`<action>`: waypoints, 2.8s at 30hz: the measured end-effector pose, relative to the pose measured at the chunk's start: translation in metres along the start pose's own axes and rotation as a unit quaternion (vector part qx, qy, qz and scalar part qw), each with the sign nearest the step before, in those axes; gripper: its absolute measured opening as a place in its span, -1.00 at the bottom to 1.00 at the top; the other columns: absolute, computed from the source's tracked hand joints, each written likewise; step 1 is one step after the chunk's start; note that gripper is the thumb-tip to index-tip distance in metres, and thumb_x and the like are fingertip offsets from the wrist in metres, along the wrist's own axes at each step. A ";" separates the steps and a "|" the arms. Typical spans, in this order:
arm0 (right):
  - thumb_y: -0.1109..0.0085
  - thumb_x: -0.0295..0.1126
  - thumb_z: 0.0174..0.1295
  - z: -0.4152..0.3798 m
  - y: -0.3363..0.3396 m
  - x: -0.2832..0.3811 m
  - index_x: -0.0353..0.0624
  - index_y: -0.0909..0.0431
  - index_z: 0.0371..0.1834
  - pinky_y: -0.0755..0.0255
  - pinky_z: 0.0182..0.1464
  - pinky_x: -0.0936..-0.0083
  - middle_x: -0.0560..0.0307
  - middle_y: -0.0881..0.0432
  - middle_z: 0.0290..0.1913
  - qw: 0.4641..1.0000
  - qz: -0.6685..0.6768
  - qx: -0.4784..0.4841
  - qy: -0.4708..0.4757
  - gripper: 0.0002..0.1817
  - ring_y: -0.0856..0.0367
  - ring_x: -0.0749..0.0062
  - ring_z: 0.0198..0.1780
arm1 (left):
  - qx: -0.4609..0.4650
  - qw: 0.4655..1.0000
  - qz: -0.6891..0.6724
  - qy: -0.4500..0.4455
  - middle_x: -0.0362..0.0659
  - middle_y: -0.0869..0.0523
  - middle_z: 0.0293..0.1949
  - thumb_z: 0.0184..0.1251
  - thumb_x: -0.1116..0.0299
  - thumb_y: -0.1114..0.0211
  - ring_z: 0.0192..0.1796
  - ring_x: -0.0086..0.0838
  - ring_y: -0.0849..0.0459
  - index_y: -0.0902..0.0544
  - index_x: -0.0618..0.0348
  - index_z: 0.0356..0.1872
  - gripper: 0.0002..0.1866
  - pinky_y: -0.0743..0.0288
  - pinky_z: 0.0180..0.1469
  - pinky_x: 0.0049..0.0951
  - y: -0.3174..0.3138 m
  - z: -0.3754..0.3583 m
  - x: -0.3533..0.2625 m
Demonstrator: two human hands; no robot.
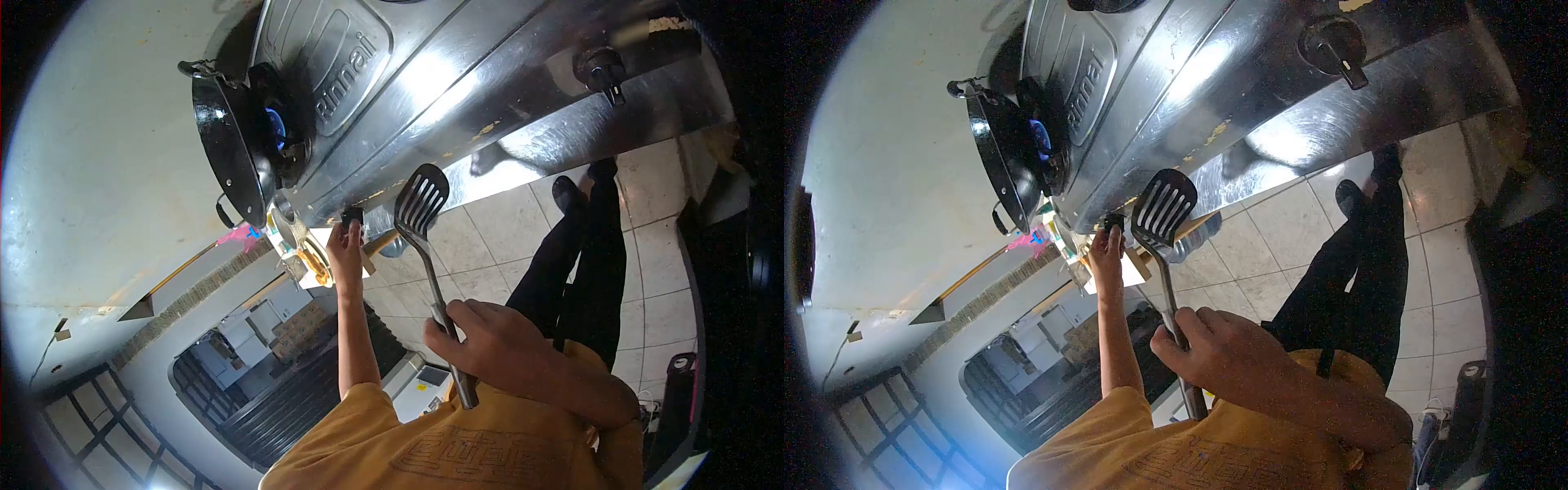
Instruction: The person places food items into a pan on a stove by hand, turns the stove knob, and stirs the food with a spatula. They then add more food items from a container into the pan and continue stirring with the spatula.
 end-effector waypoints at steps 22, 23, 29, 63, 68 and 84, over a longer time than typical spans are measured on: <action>-0.26 -0.44 0.15 0.019 -0.001 0.045 -0.23 -0.45 -0.08 -0.61 -0.38 0.55 0.10 -0.47 -0.33 0.993 -0.116 0.007 -0.004 -0.70 -0.63 0.43 -0.33 | 0.013 0.953 -0.141 -0.269 -0.18 -0.45 -0.30 0.46 0.23 -0.27 -0.40 -0.57 -0.39 -0.42 0.22 -0.12 -0.71 -0.31 -0.36 -0.61 0.036 -0.129 -0.113; -0.23 -0.47 0.13 0.024 0.001 0.054 -0.23 -0.46 -0.08 -0.58 -0.39 0.50 0.07 -0.46 -0.32 0.991 -0.130 0.000 -0.018 -0.71 -0.63 0.36 -0.33 | 0.035 0.920 -0.212 -0.326 -0.14 -0.47 -0.22 0.25 0.01 -0.48 -0.38 -0.50 -0.45 -0.44 0.19 0.00 -0.44 -0.36 -0.34 -0.59 0.038 -0.152 -0.124; -0.24 -0.46 0.02 0.056 0.002 0.114 -0.24 -0.45 -0.13 -0.58 -0.43 0.45 0.08 -0.42 -0.36 0.968 -0.246 0.034 -0.044 -0.67 -0.64 0.25 -0.38 | 0.006 0.859 -0.075 -0.507 -0.06 -0.45 -0.05 -0.23 0.22 -0.75 -0.10 -0.25 -0.56 -0.57 0.20 -0.05 -0.32 -0.52 -0.17 -0.32 0.035 -0.229 -0.154; -0.14 -0.52 0.26 0.213 0.313 0.011 -0.29 -0.62 -0.19 -0.48 -0.03 0.15 -0.17 -0.62 -0.15 0.925 -0.361 -0.115 -0.039 -0.87 -0.62 -0.15 -0.10 | -0.371 0.688 -0.597 -0.179 -0.20 -0.45 -0.43 0.48 0.19 -0.02 -0.35 -0.41 -0.53 -0.44 0.12 -0.15 -0.79 -0.48 -0.21 -0.43 0.125 -0.111 -0.168; -0.18 -0.54 0.17 0.235 0.317 -0.029 -0.28 -0.67 -0.29 -0.46 0.00 0.10 -0.18 -0.64 -0.18 0.869 -0.491 -0.018 -0.064 -0.89 -0.62 -0.13 -0.08 | -0.413 0.705 -0.554 -0.160 -0.22 -0.39 -0.46 0.48 0.27 0.01 -0.38 -0.43 -0.51 -0.42 0.16 -0.19 -0.83 -0.50 -0.22 -0.46 0.140 -0.108 -0.177; -0.09 -0.59 0.15 0.263 0.299 -0.072 -0.28 -0.64 -0.02 -0.52 0.06 0.12 -0.17 -0.72 -0.14 0.748 -0.648 0.120 -0.083 -0.69 -0.70 -0.06 -0.05 | -0.400 0.680 -0.596 -0.151 -0.22 -0.35 -0.47 0.49 0.30 0.00 -0.34 -0.39 -0.51 -0.41 0.15 -0.14 -0.85 -0.46 -0.19 -0.36 0.142 -0.088 -0.157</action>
Point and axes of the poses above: each hand's wrist, its own z-axis towards the middle knuckle, its own y-axis out of the back of the hand, x = y × z, the point moved 4 cm from there along z, towards the middle knuckle
